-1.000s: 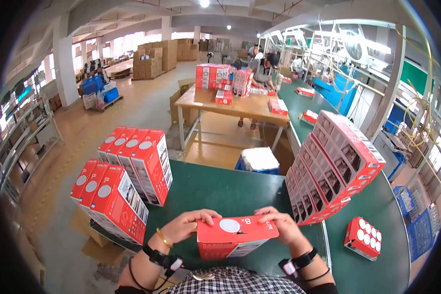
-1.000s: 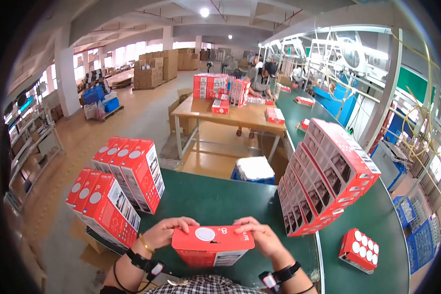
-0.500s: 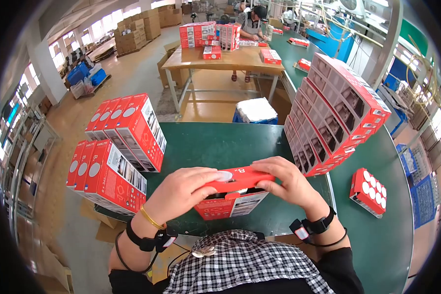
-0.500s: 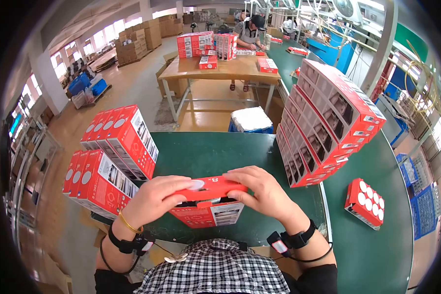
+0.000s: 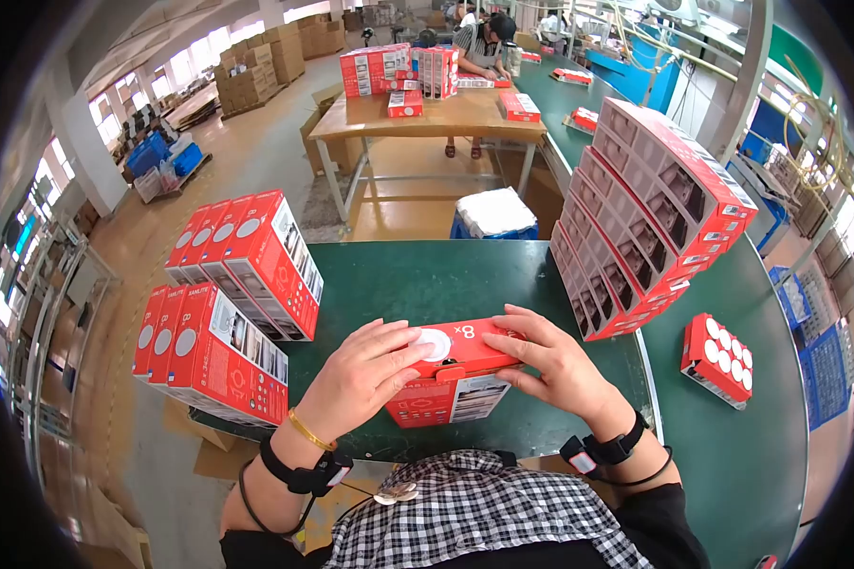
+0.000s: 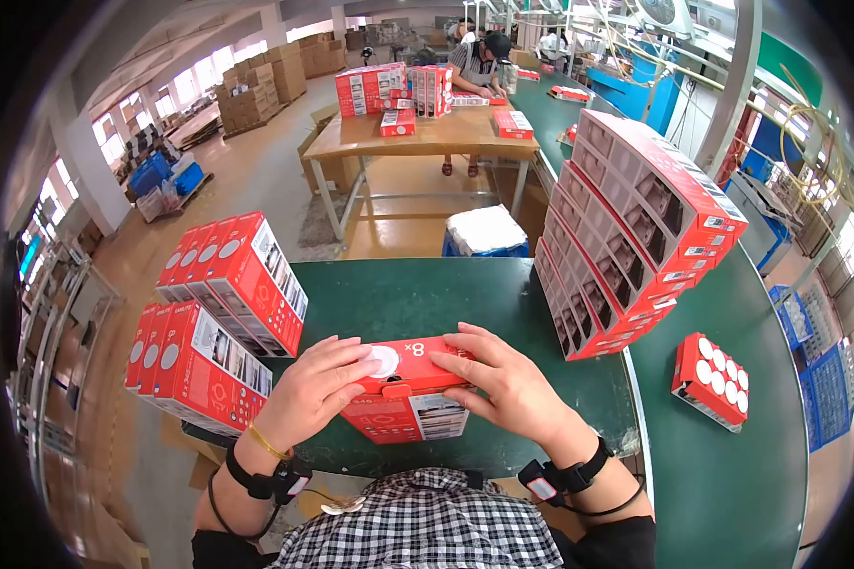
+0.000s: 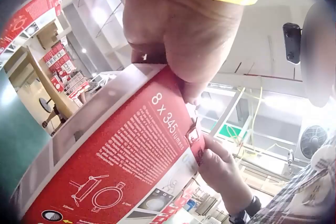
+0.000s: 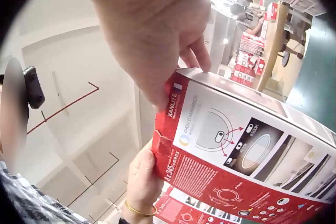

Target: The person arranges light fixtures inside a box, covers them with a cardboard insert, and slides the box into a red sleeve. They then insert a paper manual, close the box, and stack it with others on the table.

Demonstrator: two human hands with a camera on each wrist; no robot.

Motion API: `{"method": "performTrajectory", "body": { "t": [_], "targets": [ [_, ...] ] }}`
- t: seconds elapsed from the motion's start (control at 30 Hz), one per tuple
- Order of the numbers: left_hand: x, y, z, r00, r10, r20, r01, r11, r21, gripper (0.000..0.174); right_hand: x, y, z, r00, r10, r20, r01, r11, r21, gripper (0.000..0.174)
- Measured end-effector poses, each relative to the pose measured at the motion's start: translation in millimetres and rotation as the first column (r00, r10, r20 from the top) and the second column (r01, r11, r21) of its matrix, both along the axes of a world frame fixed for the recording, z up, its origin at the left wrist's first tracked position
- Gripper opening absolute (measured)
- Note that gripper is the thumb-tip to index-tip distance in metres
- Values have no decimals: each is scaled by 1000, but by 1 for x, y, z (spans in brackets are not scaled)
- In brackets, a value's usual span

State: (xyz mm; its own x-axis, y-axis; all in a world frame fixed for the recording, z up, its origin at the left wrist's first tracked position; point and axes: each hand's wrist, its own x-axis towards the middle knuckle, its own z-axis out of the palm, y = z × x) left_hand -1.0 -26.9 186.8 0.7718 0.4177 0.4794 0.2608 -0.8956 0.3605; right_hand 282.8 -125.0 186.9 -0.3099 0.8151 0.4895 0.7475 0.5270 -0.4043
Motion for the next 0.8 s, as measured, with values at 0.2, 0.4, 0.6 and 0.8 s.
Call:
{"method": "performTrajectory", "body": {
  "t": [0.2, 0.4, 0.6, 0.8],
  "targets": [
    [-3, -8, -1, 996, 21, -88, -17, 999, 50, 43, 4, 0, -16, 997, -1, 75, -6, 996, 87, 47],
    [-4, -11, -20, 999, 44, -30, -41, 994, 99, 44, -15, -7, -19, 987, -90, 130, 45, 948, 315, 43],
    [-4, -10, -20, 999, 41, 28, -43, 997, 68, 44, -51, -3, -25, 986, -13, 164, -57, 908, 416, 41],
    [1, -7, -26, 994, 70, 79, -74, 996, 58, 48, -56, -7, -34, 988, -53, 146, -20, 888, 459, 39]
  ]
}}
